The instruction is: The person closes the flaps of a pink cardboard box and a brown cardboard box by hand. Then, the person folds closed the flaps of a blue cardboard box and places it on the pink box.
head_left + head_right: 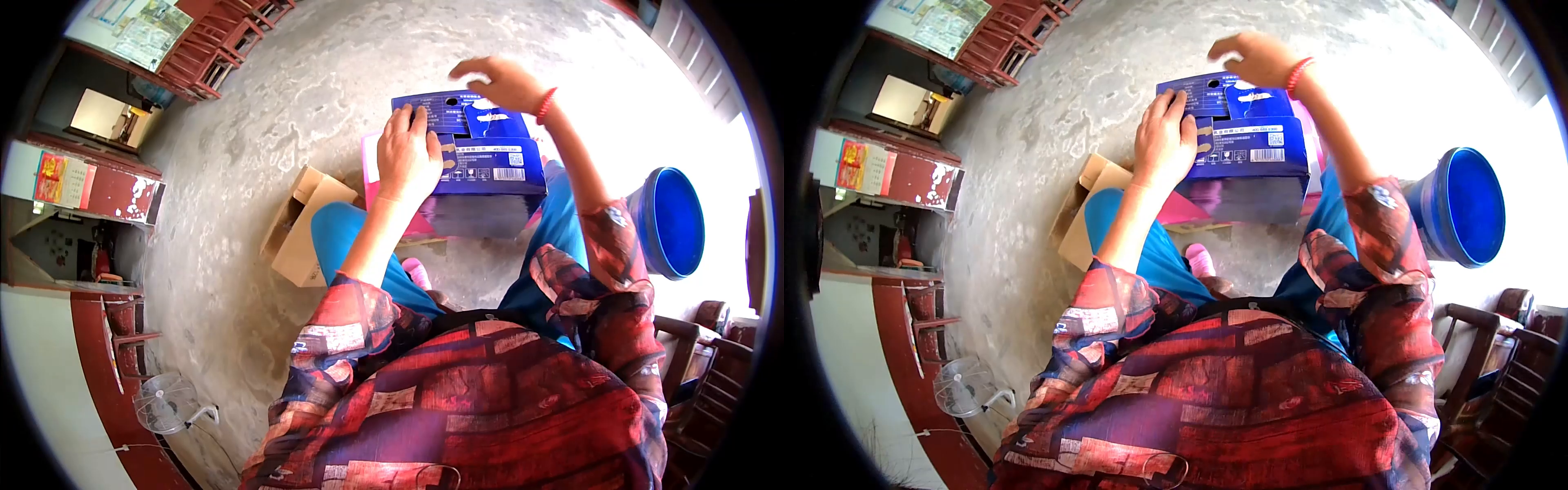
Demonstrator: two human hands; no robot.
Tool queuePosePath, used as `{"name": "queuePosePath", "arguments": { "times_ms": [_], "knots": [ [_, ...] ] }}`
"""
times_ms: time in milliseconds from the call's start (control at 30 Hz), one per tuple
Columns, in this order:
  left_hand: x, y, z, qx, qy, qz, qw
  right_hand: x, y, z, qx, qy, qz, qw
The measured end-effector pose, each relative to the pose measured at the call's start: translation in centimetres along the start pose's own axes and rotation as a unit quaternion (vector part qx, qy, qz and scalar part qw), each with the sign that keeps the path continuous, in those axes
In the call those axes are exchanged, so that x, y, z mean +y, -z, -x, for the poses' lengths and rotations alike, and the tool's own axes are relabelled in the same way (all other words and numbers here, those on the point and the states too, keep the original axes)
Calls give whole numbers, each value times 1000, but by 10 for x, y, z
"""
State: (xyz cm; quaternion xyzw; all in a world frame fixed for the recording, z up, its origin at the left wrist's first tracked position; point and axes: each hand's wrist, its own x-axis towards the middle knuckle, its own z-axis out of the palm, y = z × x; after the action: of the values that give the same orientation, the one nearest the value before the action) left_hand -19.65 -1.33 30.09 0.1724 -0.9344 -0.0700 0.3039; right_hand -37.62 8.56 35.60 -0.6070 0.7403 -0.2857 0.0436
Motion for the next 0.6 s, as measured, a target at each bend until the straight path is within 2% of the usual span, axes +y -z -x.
{"name": "queuePosePath", "arguments": {
  "times_ms": [67,133,200,233,267,300,333,400,433,467,500,533,567,600],
  "knots": [
    [3,6,-2,16,-8,5,1000,20,7,9,157,56,59,984],
    [3,18,-12,-50,24,48,997,28,6,24,182,16,46,982],
    [-1,18,-20,-39,33,62,997,30,-14,39,239,-10,194,951],
    [-6,4,-16,-6,11,57,998,14,-24,50,34,-105,242,964],
    [-11,-9,-14,26,-13,53,998,11,-48,61,72,-88,160,981],
    [-20,-19,-15,-14,23,56,998,18,-50,63,76,-88,123,986],
    [-16,-14,-16,-23,67,136,988,22,-48,62,80,-86,87,989],
    [-19,-21,-16,-38,91,187,978,25,-54,63,87,-85,83,989],
    [-16,-15,-19,-34,119,303,945,27,-54,62,99,-80,84,988],
    [-11,-10,-17,-69,196,442,873,31,-54,61,100,-82,84,988],
    [-6,-3,-15,-81,284,558,775,34,-55,63,111,-75,-83,987],
    [-12,-5,-14,-81,294,567,765,36,-55,65,120,-66,-247,959],
    [-17,-7,-14,-80,305,576,754,37,-56,67,131,-106,-328,930],
    [-23,-9,-13,-80,316,584,744,36,-58,72,132,-107,-329,929]
  ]
}}
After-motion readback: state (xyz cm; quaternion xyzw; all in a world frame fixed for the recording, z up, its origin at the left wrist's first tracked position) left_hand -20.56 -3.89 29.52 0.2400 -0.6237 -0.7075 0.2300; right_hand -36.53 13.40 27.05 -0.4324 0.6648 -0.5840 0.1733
